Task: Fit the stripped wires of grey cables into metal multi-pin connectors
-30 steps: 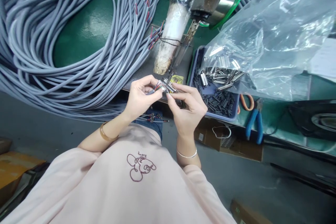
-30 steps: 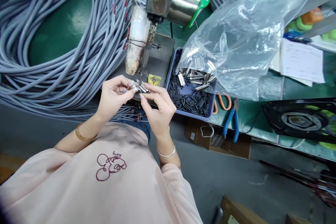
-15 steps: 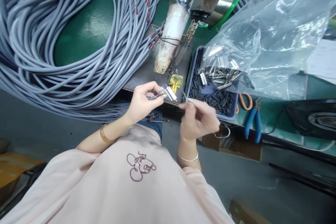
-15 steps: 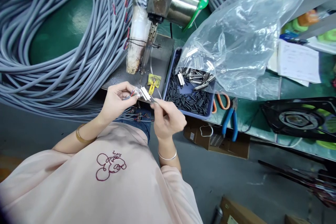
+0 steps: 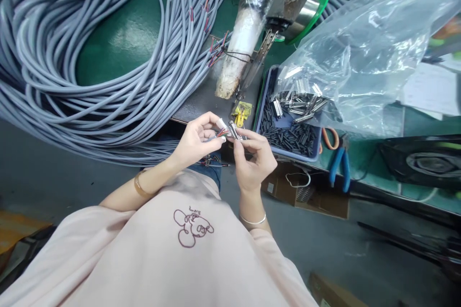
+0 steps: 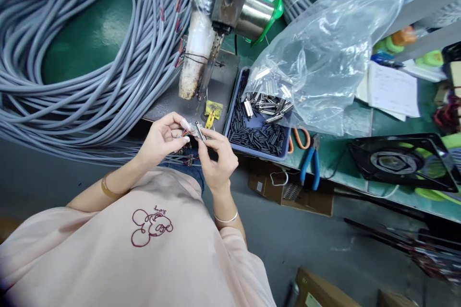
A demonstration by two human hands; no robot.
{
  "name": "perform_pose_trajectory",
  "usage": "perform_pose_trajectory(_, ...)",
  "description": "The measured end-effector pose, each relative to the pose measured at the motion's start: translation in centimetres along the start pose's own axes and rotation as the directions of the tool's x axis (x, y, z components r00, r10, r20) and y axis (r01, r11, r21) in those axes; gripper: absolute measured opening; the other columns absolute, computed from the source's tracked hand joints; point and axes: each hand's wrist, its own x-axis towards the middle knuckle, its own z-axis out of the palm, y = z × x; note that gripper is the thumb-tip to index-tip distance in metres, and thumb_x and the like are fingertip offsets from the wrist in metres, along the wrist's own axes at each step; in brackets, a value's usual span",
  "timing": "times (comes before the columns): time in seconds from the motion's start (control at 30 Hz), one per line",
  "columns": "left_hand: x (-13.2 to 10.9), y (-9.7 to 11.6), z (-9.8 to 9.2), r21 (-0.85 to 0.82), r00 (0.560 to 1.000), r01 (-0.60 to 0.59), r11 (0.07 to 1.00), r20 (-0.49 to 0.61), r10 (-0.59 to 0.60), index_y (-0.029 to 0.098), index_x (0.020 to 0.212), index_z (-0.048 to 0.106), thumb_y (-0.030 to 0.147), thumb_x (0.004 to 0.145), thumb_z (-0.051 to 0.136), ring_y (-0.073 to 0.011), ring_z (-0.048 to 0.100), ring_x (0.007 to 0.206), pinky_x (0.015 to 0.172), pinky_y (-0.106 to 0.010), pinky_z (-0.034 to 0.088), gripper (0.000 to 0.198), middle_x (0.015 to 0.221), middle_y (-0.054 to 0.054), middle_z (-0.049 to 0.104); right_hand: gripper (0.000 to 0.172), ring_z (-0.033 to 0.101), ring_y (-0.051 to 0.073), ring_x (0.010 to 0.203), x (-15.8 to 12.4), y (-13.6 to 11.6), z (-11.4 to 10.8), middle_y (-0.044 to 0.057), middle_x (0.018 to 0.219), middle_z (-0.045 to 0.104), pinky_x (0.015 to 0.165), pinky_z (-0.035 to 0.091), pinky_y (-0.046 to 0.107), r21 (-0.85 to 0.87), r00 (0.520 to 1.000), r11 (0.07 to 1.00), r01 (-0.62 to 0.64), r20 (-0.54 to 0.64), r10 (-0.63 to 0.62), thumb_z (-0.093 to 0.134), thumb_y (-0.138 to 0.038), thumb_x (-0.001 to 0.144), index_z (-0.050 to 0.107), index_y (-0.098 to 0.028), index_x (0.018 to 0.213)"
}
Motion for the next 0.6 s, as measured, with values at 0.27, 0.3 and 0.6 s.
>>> perform_pose_trajectory(0.27,-0.4,-0.6,-0.3,-0.069,0.997,0.082,0.994,0.015,-0.081,0.018,0.075,0.056,0.028,0.072,0.079,-0.0036,0.049,0.040,0.039,-0.016,0.035,0.026,0.064,0.003,0.063,0.008,0.077,0.015,0.084,-0.1,0.2,0.4,0.000,0.091,0.078,0.071,0.064,0.029,-0.040,0.995,0.998,0.039,-0.087,-0.042,0.070,-0.016,0.090,0.067,-0.023,0.091)
perform_pose_trajectory(0.3,-0.4,-0.6,-0.3,-0.072,0.996,0.094,0.993,0.017,-0.093,0.017,0.075,0.056,0.030,0.071,0.080,-0.0037,0.050,0.041,0.039,-0.016,0.036,0.027,0.064,0.003,0.063,0.008,0.077,0.015,0.083,0.0,0.1,0.4,0.000,0.090,0.077,0.070,0.064,0.029,-0.030,0.995,0.999,0.021,-0.097,-0.023,0.070,-0.016,0.090,0.067,-0.023,0.091)
perform_pose_trajectory(0.6,-0.1,-0.3,0.0,-0.092,0.993,0.101,0.991,-0.043,-0.105,0.017,0.067,0.055,0.032,0.066,0.086,-0.0029,0.049,0.036,0.035,-0.015,0.037,0.034,0.064,0.002,0.066,0.010,0.079,0.018,0.089,0.8,-0.4,0.1,0.003,0.096,0.080,0.072,0.064,0.030,0.071,0.994,0.991,-0.112,0.023,0.110,0.069,-0.019,0.091,0.063,-0.022,0.083)
